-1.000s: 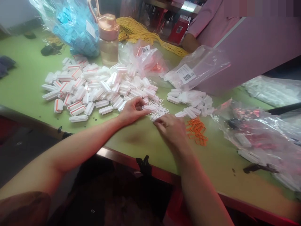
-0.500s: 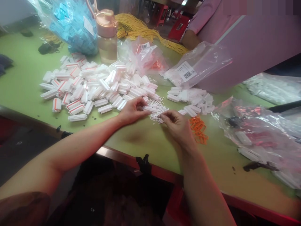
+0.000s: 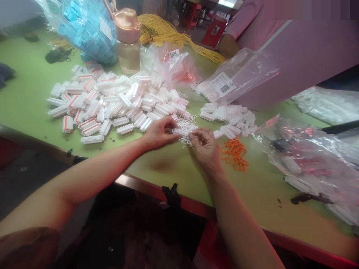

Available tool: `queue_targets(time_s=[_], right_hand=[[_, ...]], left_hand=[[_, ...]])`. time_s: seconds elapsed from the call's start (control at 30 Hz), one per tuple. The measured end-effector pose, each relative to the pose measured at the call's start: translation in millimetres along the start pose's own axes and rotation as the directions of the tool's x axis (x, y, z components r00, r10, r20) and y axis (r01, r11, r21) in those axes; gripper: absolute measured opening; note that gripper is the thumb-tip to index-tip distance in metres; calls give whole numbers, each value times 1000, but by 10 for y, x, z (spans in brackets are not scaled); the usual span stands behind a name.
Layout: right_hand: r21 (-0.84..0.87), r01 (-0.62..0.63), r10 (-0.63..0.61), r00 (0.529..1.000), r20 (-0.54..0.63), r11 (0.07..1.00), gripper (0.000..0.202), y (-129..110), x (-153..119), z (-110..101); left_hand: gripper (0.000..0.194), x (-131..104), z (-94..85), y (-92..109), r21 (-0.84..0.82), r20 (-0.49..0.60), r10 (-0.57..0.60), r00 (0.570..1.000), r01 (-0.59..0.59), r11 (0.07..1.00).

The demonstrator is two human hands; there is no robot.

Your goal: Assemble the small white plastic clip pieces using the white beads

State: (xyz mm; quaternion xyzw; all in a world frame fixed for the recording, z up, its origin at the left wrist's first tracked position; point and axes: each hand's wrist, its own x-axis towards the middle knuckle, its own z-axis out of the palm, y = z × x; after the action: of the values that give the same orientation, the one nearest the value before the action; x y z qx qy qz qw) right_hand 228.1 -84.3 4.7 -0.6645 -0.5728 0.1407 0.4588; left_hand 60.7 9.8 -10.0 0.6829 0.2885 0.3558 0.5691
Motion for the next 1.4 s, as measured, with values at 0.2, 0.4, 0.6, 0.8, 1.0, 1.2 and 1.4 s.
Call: queue_targets(time_s=[0.2, 0.4, 0.6, 0.8, 1.0, 1.2, 1.4], right_hand=[[-220, 170, -189, 980, -66, 961, 19, -19, -27, 13], [-616, 280, -370, 929, -19, 736, 24, -165, -72, -12], [-664, 320, -354, 931, 89, 675, 26, -199, -146, 63], [-311, 219, -248, 967, -56, 925, 27, -132, -29, -48], [-349, 132, -40, 966, 257, 928, 20, -104, 34, -290], [-489, 348, -131, 897, 423, 800, 16, -107, -30, -204], [-399, 223, -81, 936, 343, 890, 15, -117, -3, -213]], left_hand=[[34, -6, 13, -5, -17, -26, 2, 1000, -2, 1000], [37, -20, 20, -44, -17, -37, -4, 999, 3, 1000], [36, -17, 29, -25, -147, -80, -52, 995, 40, 988], [42, 3, 17, 31, -253, -75, -89, 993, 68, 965], [43, 11, 0, 45, -207, -115, -99, 988, 73, 976], [44, 13, 2, 22, -169, -97, -78, 992, 61, 984], [40, 9, 1, 9, -127, -72, -53, 996, 44, 991]])
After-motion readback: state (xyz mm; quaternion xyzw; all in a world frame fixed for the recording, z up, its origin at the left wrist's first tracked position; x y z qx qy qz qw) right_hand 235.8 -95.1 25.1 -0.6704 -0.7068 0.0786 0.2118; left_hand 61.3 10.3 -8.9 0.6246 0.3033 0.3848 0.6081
